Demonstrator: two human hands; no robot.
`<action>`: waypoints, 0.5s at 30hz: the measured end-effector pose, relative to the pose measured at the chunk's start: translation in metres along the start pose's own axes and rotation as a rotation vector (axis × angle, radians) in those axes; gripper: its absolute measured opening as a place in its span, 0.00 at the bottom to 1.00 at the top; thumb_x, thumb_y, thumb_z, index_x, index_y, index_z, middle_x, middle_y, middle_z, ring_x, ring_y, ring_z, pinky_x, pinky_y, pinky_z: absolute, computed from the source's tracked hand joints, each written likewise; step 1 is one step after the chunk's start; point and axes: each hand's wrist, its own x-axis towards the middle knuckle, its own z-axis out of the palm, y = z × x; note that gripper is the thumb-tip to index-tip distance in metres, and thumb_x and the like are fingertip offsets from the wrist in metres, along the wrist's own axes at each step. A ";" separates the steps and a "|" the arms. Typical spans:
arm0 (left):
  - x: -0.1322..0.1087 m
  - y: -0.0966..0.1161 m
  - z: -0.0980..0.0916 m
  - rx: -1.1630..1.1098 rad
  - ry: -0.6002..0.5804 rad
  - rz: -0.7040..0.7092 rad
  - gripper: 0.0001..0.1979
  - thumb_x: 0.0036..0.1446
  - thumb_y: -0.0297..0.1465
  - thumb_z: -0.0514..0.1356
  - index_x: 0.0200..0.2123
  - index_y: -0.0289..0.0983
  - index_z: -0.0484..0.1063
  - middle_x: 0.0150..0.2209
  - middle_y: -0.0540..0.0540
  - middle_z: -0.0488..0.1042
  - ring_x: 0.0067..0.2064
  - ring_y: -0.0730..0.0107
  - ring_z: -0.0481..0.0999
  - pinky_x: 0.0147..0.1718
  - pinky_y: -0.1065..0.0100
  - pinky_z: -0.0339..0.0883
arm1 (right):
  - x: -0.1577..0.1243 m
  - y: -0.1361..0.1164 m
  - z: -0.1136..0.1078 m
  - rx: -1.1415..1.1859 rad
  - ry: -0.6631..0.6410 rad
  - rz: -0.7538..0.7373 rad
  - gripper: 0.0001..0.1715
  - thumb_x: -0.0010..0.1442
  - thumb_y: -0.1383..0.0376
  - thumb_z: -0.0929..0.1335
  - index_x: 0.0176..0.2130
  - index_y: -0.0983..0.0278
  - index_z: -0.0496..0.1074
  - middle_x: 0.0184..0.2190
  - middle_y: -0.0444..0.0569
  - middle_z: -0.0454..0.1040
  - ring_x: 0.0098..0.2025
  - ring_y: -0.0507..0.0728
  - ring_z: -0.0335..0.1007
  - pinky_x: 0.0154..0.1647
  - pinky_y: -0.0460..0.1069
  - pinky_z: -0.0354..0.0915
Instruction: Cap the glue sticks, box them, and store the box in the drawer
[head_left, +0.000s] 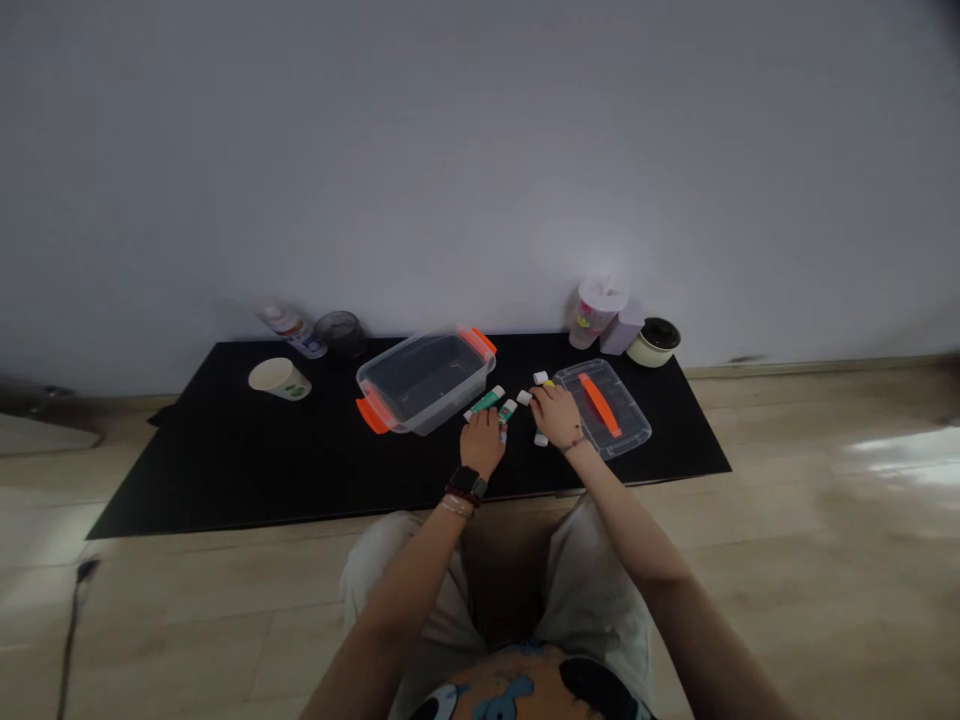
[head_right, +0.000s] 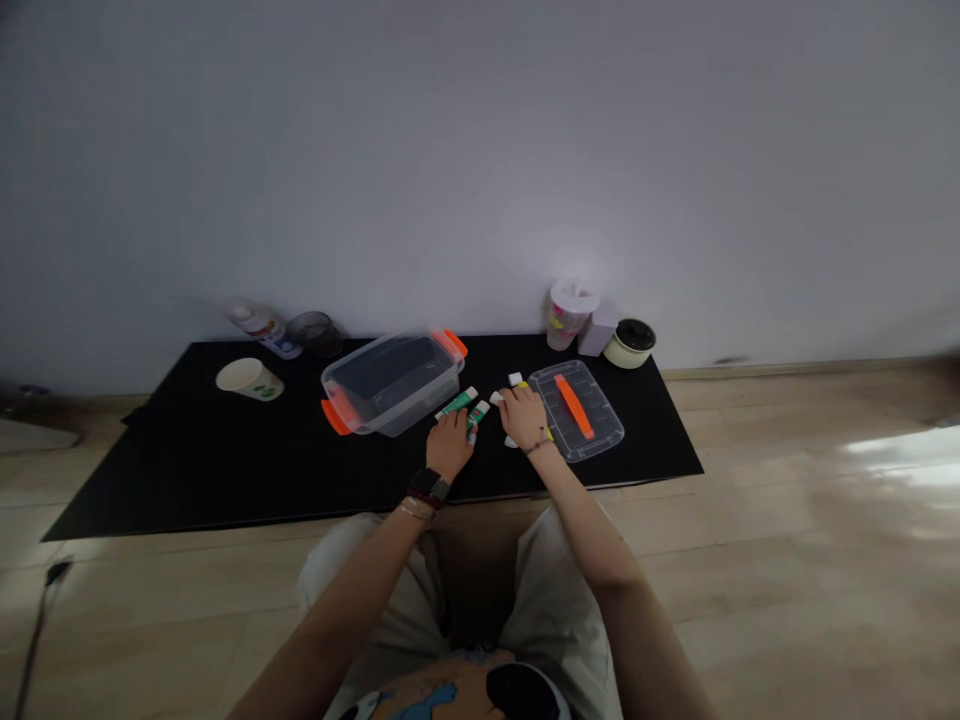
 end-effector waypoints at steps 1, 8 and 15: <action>-0.004 -0.003 -0.001 -0.012 0.024 0.018 0.21 0.66 0.32 0.51 0.60 0.30 0.64 0.54 0.30 0.71 0.56 0.47 0.69 0.49 0.55 0.65 | -0.013 0.006 -0.003 0.042 0.040 -0.012 0.21 0.70 0.62 0.58 0.53 0.66 0.73 0.47 0.58 0.75 0.51 0.63 0.65 0.50 0.54 0.57; -0.068 -0.055 -0.024 -0.236 0.054 0.063 0.19 0.65 0.36 0.52 0.55 0.35 0.69 0.49 0.35 0.74 0.52 0.50 0.72 0.51 0.54 0.65 | -0.121 0.058 -0.004 0.283 0.018 0.152 0.19 0.69 0.59 0.58 0.42 0.65 0.74 0.34 0.54 0.77 0.37 0.59 0.72 0.41 0.51 0.63; -0.119 -0.092 -0.025 -0.499 -0.162 -0.013 0.12 0.64 0.34 0.51 0.41 0.38 0.72 0.41 0.42 0.77 0.43 0.60 0.76 0.46 0.60 0.67 | -0.139 0.061 0.004 0.260 -0.207 0.231 0.17 0.68 0.59 0.58 0.40 0.62 0.73 0.31 0.49 0.77 0.32 0.57 0.74 0.34 0.48 0.60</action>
